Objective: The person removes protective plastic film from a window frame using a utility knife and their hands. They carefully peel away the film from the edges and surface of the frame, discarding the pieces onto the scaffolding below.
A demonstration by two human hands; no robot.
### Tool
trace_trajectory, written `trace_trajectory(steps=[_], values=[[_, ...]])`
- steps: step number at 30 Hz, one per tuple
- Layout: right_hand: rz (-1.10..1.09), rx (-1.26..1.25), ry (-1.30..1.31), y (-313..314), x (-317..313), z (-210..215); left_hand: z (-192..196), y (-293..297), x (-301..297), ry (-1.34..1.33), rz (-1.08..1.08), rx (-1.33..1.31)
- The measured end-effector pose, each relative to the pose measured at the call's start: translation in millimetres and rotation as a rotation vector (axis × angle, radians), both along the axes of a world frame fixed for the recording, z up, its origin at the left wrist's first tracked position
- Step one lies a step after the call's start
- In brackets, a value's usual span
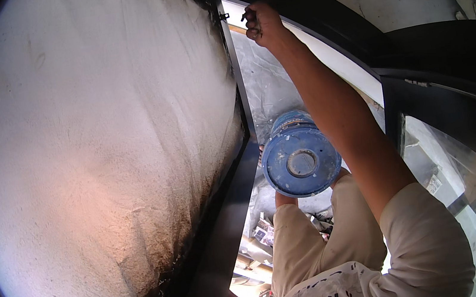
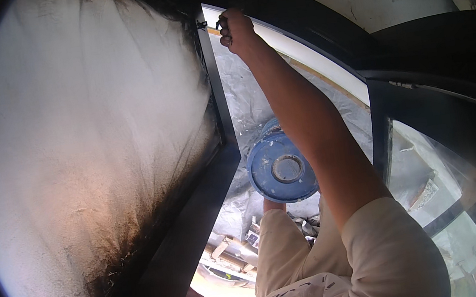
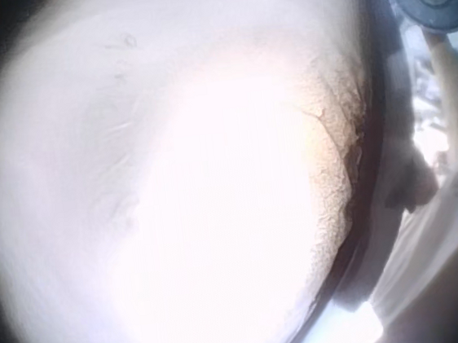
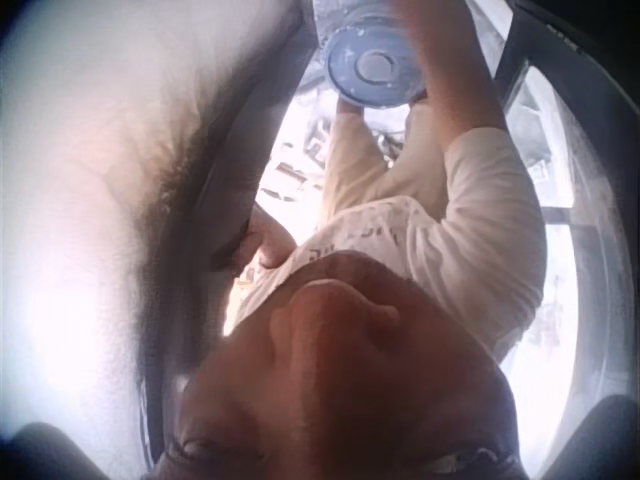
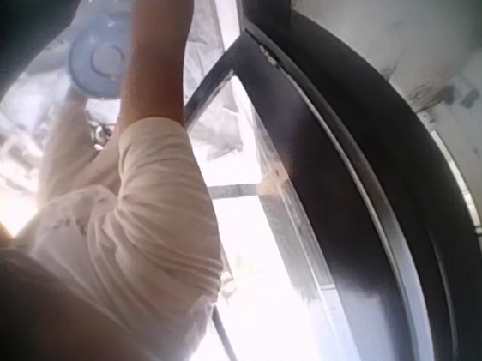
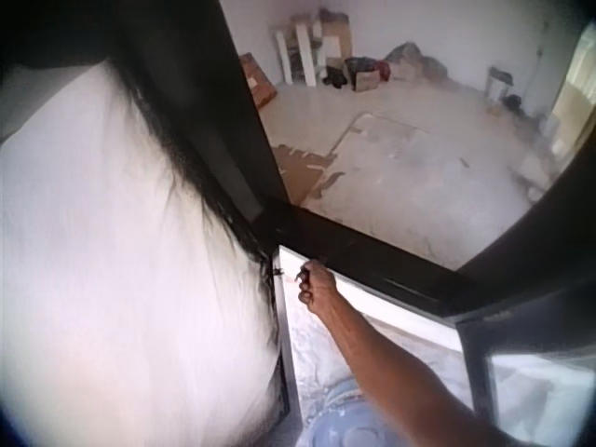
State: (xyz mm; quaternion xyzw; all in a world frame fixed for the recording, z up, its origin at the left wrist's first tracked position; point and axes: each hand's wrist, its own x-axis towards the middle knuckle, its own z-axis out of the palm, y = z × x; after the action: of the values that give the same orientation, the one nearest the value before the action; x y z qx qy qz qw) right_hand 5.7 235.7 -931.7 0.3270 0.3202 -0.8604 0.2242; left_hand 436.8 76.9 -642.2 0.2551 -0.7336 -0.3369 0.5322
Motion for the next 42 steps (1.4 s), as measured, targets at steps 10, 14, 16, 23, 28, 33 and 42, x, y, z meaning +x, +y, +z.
trace_trajectory(steps=[10, 14, 16, 23, 28, 33, 42], values=[[0.532, 1.088, 0.182, 53.6, 54.9, -82.1, 14.8, -46.5, -38.8, -0.292, 0.265, -0.332], [0.531, 1.06, 0.207, 51.4, 58.9, -105.4, 16.1, -129.1, -30.1, -0.412, 0.221, -0.27], [0.507, 1.077, 0.18, 49.3, 59.6, -105.6, 14.1, -162.9, -41.3, -0.477, 0.22, -0.37], [0.242, 1.567, 0.225, 73.0, 131.1, -128.4, 8.8, -245.5, -112.7, -0.108, -0.125, -0.031], [0.693, 1.966, 0.353, 65.7, 334.3, -124.9, 5.7, -283.8, -165.3, 0.118, -0.226, 0.196], [0.847, 1.668, -0.38, 26.1, 399.7, -98.9, -0.3, -318.5, -185.2, 0.173, -0.287, 0.308], [0.624, 1.893, -0.42, -6.0, 395.7, -87.3, 7.6, -352.7, -208.9, 0.182, -0.218, 0.349]])
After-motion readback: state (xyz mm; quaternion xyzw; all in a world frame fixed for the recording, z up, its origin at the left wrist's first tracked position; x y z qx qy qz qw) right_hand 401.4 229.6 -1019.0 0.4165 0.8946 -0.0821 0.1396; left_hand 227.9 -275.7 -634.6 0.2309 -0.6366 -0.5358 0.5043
